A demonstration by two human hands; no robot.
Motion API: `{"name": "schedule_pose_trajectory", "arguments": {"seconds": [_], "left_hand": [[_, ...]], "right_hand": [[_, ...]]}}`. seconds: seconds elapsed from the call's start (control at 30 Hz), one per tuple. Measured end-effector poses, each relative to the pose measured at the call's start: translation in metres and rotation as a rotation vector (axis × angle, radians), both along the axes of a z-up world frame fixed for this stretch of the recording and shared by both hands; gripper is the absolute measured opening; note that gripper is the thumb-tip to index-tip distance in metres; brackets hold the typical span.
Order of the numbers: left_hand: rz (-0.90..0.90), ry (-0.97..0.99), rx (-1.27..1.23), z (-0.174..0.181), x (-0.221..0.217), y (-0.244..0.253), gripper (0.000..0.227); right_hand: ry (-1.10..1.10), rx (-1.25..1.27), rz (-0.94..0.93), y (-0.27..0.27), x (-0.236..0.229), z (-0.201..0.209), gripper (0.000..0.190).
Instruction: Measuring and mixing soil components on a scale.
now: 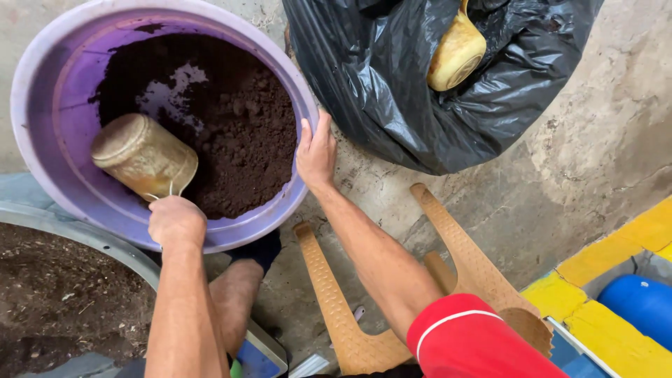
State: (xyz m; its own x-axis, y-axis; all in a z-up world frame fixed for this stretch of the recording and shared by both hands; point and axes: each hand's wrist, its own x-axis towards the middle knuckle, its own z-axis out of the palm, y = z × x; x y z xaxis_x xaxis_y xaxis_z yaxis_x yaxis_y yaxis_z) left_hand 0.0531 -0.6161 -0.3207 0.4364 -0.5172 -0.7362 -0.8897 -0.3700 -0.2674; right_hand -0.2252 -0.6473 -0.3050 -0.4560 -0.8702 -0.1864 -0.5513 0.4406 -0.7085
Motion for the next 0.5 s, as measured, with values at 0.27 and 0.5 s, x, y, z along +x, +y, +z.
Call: {"name": "schedule_pose_trajectory", "arguments": {"seconds": [0.27, 0.5], "left_hand": [[0.207, 0.166, 0.23, 0.028, -0.02, -0.019, 0.029], [0.358, 0.411, 0.46, 0.028, -0.013, 0.001, 0.029]], "right_hand": [[-0.065, 0.058, -0.035, -0.009, -0.001, 0.001, 0.029], [-0.038, 0.027, -0.006, -0.002, -0.004, -0.003, 0.028]]}}
